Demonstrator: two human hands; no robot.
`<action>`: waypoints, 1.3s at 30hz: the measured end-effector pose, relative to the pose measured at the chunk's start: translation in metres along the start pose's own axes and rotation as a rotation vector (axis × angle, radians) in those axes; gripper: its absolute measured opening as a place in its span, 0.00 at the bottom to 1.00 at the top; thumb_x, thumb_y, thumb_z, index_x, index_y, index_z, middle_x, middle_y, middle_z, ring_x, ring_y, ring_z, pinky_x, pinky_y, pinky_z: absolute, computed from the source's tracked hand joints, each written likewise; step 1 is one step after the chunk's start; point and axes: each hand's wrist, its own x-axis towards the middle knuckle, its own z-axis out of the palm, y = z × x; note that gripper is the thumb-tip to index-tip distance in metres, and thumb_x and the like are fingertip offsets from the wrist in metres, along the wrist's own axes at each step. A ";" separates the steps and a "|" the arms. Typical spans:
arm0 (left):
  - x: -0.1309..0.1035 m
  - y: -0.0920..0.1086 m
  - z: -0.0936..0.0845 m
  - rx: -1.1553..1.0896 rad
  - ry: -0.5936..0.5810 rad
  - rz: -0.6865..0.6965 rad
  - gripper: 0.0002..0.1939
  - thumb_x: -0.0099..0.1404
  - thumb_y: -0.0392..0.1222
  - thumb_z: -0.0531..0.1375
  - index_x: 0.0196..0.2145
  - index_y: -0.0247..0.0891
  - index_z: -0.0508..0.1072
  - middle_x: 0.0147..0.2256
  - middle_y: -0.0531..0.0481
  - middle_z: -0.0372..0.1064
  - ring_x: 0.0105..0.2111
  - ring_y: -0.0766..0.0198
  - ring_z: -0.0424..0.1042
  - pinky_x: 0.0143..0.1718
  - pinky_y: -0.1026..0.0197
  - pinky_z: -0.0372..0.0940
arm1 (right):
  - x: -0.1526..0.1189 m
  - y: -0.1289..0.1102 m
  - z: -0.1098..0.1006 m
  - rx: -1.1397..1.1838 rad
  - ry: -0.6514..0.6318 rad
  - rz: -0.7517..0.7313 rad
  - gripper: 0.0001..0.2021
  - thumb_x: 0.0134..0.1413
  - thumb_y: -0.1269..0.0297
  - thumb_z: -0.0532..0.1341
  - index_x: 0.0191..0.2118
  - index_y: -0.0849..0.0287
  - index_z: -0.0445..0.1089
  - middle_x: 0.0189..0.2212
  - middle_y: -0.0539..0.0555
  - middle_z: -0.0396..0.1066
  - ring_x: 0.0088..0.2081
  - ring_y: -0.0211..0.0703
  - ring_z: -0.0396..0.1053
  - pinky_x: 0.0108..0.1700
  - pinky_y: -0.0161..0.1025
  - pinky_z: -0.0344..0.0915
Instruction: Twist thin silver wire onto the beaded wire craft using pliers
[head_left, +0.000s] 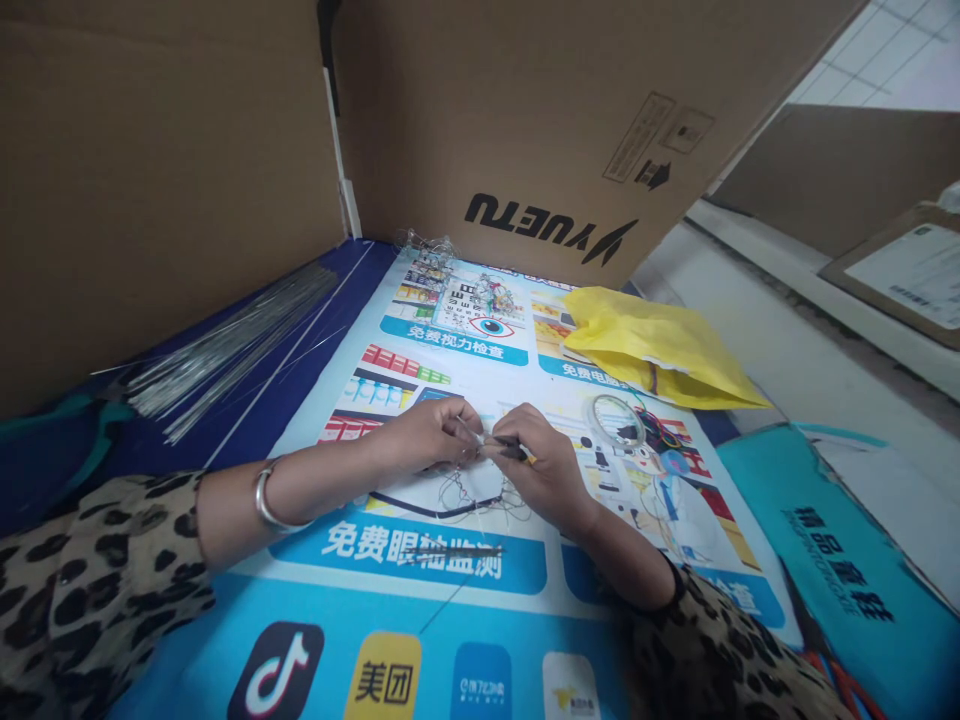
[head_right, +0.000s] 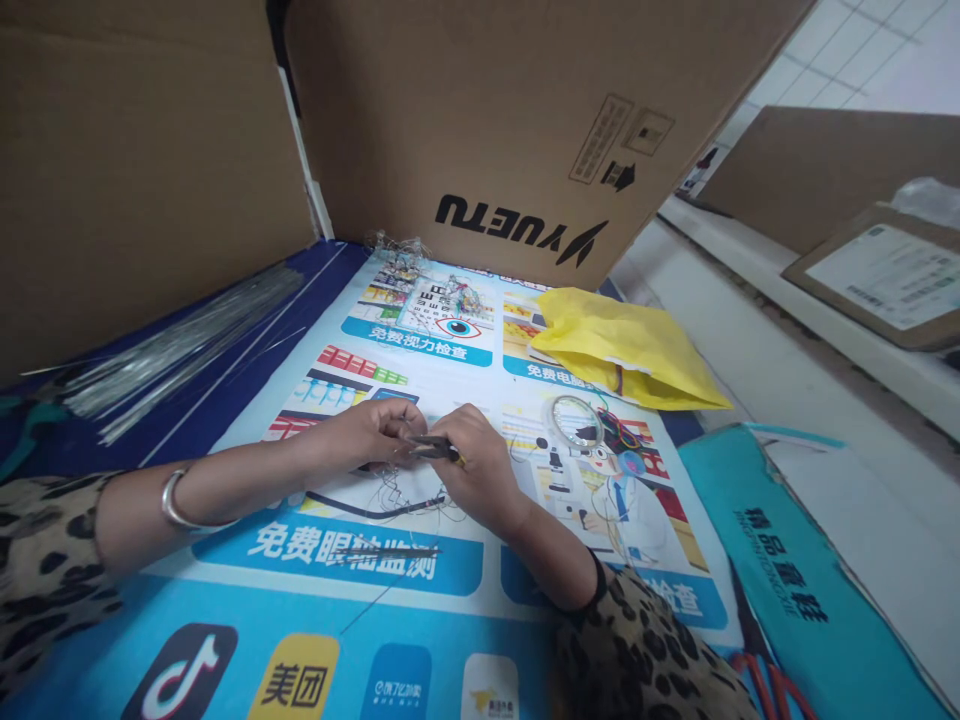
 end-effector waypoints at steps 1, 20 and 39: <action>0.000 0.000 0.000 -0.012 0.003 0.002 0.11 0.46 0.34 0.62 0.29 0.35 0.64 0.19 0.58 0.64 0.16 0.75 0.57 0.18 0.69 0.47 | 0.000 0.000 0.000 0.000 0.001 0.002 0.06 0.51 0.74 0.58 0.28 0.56 0.62 0.26 0.51 0.66 0.31 0.40 0.62 0.34 0.40 0.61; 0.000 0.000 0.000 -0.015 0.016 -0.006 0.10 0.44 0.29 0.59 0.27 0.35 0.64 0.18 0.58 0.64 0.16 0.75 0.56 0.17 0.69 0.46 | 0.000 0.001 -0.001 -0.127 -0.024 -0.006 0.07 0.47 0.77 0.57 0.29 0.57 0.65 0.25 0.52 0.68 0.31 0.42 0.62 0.34 0.40 0.61; 0.001 -0.001 -0.002 0.026 -0.044 0.011 0.09 0.50 0.31 0.61 0.29 0.36 0.63 0.19 0.58 0.60 0.16 0.76 0.55 0.16 0.68 0.46 | 0.002 0.002 -0.003 -0.201 -0.077 -0.064 0.11 0.45 0.78 0.54 0.32 0.57 0.69 0.27 0.53 0.70 0.33 0.43 0.62 0.37 0.42 0.60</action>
